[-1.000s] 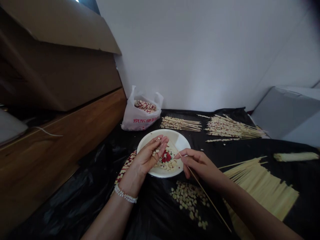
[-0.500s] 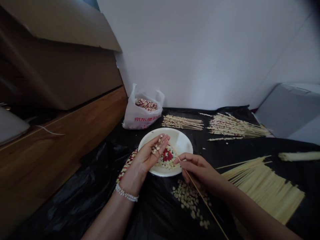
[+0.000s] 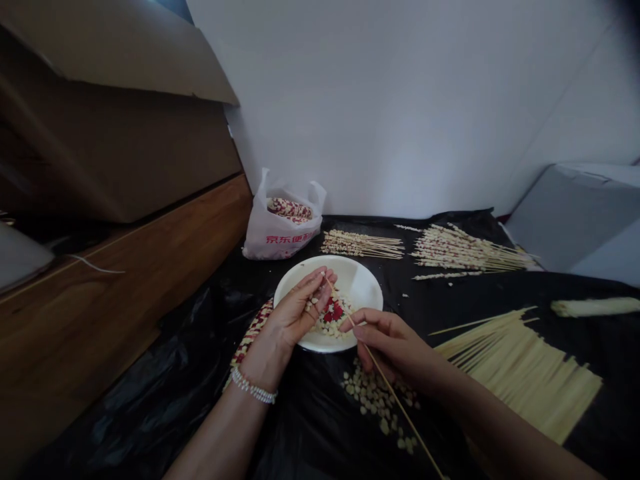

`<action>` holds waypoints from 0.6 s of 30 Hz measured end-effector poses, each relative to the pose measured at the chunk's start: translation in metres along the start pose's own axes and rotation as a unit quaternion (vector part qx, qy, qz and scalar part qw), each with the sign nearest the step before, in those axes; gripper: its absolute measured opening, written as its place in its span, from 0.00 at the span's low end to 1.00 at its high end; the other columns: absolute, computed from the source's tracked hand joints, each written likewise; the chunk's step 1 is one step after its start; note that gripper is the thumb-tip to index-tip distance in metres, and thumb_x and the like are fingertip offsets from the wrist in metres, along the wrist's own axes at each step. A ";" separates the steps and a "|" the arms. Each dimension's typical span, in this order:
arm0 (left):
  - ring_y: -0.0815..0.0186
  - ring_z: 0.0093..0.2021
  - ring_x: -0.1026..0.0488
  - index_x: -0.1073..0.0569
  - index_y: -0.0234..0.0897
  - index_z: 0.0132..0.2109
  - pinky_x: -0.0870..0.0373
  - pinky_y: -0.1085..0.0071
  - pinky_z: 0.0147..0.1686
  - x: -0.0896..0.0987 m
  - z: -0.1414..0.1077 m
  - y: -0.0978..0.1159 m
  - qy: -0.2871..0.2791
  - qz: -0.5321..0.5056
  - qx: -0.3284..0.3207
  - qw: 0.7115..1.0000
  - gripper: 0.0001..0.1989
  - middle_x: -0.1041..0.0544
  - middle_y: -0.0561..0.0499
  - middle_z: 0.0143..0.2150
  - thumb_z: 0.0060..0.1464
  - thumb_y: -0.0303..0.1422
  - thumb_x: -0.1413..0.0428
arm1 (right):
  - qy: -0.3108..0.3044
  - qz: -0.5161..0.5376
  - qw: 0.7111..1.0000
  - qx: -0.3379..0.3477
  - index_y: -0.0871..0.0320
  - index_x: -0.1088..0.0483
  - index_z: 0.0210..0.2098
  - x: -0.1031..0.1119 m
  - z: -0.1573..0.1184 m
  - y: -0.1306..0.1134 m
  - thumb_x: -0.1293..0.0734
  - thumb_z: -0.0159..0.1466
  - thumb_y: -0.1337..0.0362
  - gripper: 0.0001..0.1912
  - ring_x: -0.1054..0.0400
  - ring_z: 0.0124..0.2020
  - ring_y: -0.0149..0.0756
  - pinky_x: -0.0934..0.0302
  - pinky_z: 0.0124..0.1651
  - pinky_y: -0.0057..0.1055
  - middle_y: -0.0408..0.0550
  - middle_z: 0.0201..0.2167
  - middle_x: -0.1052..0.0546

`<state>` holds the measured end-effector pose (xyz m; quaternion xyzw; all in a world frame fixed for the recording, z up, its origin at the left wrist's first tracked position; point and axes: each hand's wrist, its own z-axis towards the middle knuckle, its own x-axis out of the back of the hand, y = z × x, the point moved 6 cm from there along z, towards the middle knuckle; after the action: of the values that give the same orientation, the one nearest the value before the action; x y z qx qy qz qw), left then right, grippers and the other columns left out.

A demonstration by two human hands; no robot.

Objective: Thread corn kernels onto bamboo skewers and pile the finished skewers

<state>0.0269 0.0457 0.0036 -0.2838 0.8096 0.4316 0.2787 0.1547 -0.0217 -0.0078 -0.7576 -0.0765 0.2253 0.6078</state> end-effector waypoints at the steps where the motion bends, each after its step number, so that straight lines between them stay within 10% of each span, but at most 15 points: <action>1: 0.69 0.38 0.21 0.24 0.32 0.48 0.25 0.81 0.38 0.000 -0.003 0.000 0.006 0.006 -0.007 1.000 0.15 0.19 0.44 0.39 0.55 0.18 0.46 | 0.000 0.001 1.000 0.002 0.56 0.28 0.41 0.000 0.000 0.000 0.35 0.63 0.56 0.12 0.49 0.09 0.22 0.59 0.12 0.21 0.38 0.15 0.29; 18: 0.66 0.41 0.21 0.23 0.30 0.45 0.25 0.81 0.39 0.001 -0.002 -0.002 -0.009 0.033 -0.020 0.999 0.13 0.20 0.40 0.42 0.54 0.17 0.46 | 0.006 0.008 1.000 0.000 0.56 0.29 0.40 0.001 0.001 0.001 0.35 0.63 0.55 0.12 0.50 0.08 0.22 0.60 0.11 0.22 0.37 0.15 0.29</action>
<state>0.0274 0.0427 0.0027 -0.2585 0.8071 0.4591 0.2663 0.1550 -0.0209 -0.0094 -0.7596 -0.0666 0.2251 0.6065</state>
